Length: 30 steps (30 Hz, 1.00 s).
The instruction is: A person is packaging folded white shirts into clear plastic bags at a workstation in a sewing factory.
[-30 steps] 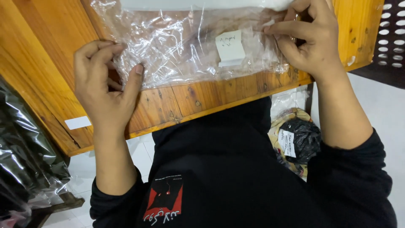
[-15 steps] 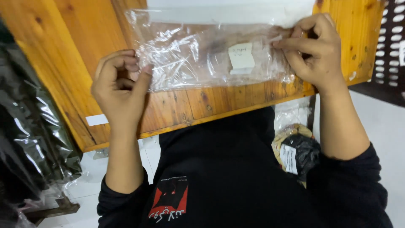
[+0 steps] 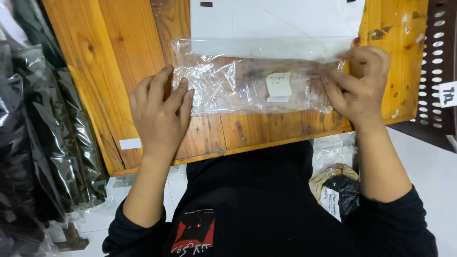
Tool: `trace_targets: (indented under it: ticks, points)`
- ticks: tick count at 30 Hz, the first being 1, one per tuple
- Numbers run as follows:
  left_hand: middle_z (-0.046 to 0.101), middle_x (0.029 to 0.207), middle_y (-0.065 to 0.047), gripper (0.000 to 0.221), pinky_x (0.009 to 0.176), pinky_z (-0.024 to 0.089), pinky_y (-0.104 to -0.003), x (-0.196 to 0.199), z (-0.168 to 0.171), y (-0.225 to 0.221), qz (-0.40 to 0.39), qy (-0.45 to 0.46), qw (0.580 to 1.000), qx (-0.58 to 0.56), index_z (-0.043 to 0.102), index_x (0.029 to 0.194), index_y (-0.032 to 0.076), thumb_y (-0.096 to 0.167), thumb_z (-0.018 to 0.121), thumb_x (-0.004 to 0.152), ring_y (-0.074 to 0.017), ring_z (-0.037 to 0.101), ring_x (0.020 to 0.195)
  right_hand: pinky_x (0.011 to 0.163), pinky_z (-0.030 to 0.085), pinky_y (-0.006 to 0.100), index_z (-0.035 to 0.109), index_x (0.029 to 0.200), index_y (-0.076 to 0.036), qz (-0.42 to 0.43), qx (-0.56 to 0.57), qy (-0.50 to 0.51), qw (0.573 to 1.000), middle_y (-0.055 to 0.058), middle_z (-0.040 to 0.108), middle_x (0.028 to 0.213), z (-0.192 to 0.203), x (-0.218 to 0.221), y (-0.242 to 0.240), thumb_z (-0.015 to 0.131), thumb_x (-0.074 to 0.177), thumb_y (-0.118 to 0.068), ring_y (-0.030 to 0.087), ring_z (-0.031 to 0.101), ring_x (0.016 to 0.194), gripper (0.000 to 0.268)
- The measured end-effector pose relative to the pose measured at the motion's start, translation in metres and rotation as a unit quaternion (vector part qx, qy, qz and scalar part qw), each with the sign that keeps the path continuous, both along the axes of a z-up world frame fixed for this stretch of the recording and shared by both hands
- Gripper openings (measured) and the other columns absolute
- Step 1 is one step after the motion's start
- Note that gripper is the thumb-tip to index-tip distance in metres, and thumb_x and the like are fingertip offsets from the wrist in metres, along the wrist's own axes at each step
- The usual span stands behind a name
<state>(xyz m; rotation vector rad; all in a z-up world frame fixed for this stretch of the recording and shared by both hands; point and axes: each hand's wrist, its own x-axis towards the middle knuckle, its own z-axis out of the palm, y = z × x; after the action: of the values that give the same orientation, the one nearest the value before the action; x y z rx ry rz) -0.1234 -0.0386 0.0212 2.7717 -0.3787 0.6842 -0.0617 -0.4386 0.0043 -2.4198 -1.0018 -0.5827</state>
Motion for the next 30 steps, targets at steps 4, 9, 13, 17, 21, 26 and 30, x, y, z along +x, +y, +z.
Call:
trace_targets:
  ticks: [4, 9, 13, 17, 21, 26, 30]
  points:
    - [0.063, 0.123, -0.010, 0.010, 0.088, 0.045, -0.047, 0.006, 0.005, 0.003, 0.007, 0.073, 0.995, -0.074, 0.079, 0.100, 0.011, 0.019, 0.077, 0.095, -0.0339, 0.054, 0.107, 0.104, 0.041, 0.057, 0.074, 0.121, 0.004, -0.075, 0.001, 0.009, 0.997, 0.024, 0.050, 0.131, 0.004, -0.001, 0.004, 0.079, 0.102, -0.014, 0.041, 0.043, 0.122, 0.026]
    - [0.058, 0.118, -0.014, 0.024, 0.096, 0.040, -0.047, 0.039, 0.026, 0.002, 0.013, 0.152, 0.981, -0.117, 0.056, 0.093, 0.006, 0.022, 0.066, 0.079, -0.0353, 0.056, 0.113, 0.107, 0.036, 0.058, 0.067, 0.127, 0.005, -0.078, 0.009, 0.012, 0.997, 0.025, 0.046, 0.135, 0.009, 0.003, 0.008, 0.077, 0.101, -0.019, 0.043, 0.043, 0.126, 0.036]
    - [0.050, 0.126, -0.023, 0.051, 0.093, 0.043, -0.053, 0.072, 0.027, 0.002, -0.077, 0.141, 0.978, -0.132, 0.053, 0.126, 0.000, 0.022, 0.062, 0.080, -0.0428, 0.052, 0.113, 0.110, 0.039, 0.058, 0.067, 0.128, 0.004, -0.105, 0.010, 0.027, 0.994, 0.026, 0.050, 0.140, 0.016, 0.003, 0.016, 0.075, 0.099, -0.023, 0.044, 0.042, 0.130, 0.040]
    - [0.033, 0.156, -0.026, 0.064, 0.110, 0.039, -0.061, 0.092, 0.005, 0.008, -0.126, 0.141, 0.977, -0.103, 0.044, 0.141, -0.003, 0.029, 0.065, 0.090, -0.0490, 0.042, 0.131, 0.112, 0.039, 0.059, 0.064, 0.134, 0.002, -0.138, 0.006, 0.045, 0.989, 0.022, 0.045, 0.149, 0.014, 0.004, 0.016, 0.074, 0.100, -0.025, 0.043, 0.041, 0.136, 0.045]
    - [0.046, 0.150, -0.020, 0.064, 0.123, 0.021, -0.061, 0.090, 0.000, 0.017, -0.129, 0.201, 0.961, -0.140, 0.037, 0.151, -0.002, 0.033, 0.056, 0.101, -0.0411, 0.035, 0.141, 0.113, 0.039, 0.059, 0.061, 0.136, 0.003, -0.160, 0.001, 0.053, 0.986, 0.022, 0.044, 0.150, 0.016, 0.007, 0.020, 0.074, 0.098, -0.027, 0.043, 0.042, 0.138, 0.050]
    - [0.047, 0.131, -0.020, 0.067, 0.125, 0.023, -0.060, 0.088, -0.005, 0.020, -0.128, 0.198, 0.952, -0.198, 0.033, 0.152, -0.001, 0.026, 0.063, 0.098, -0.0401, 0.043, 0.131, 0.118, 0.031, 0.069, 0.042, 0.157, -0.002, -0.236, -0.026, 0.045, 0.970, 0.023, 0.032, 0.163, 0.011, 0.009, 0.019, 0.070, 0.103, -0.043, 0.045, 0.035, 0.150, 0.074]
    - [0.044, 0.126, -0.020, 0.067, 0.121, 0.028, -0.059, 0.089, -0.006, 0.019, -0.122, 0.204, 0.952, -0.193, 0.033, 0.152, -0.001, 0.026, 0.062, 0.098, -0.0416, 0.041, 0.129, 0.118, 0.032, 0.070, 0.041, 0.158, -0.002, -0.255, -0.030, 0.040, 0.966, 0.023, 0.028, 0.165, 0.011, 0.013, 0.020, 0.056, 0.107, -0.049, 0.045, 0.032, 0.154, 0.071]
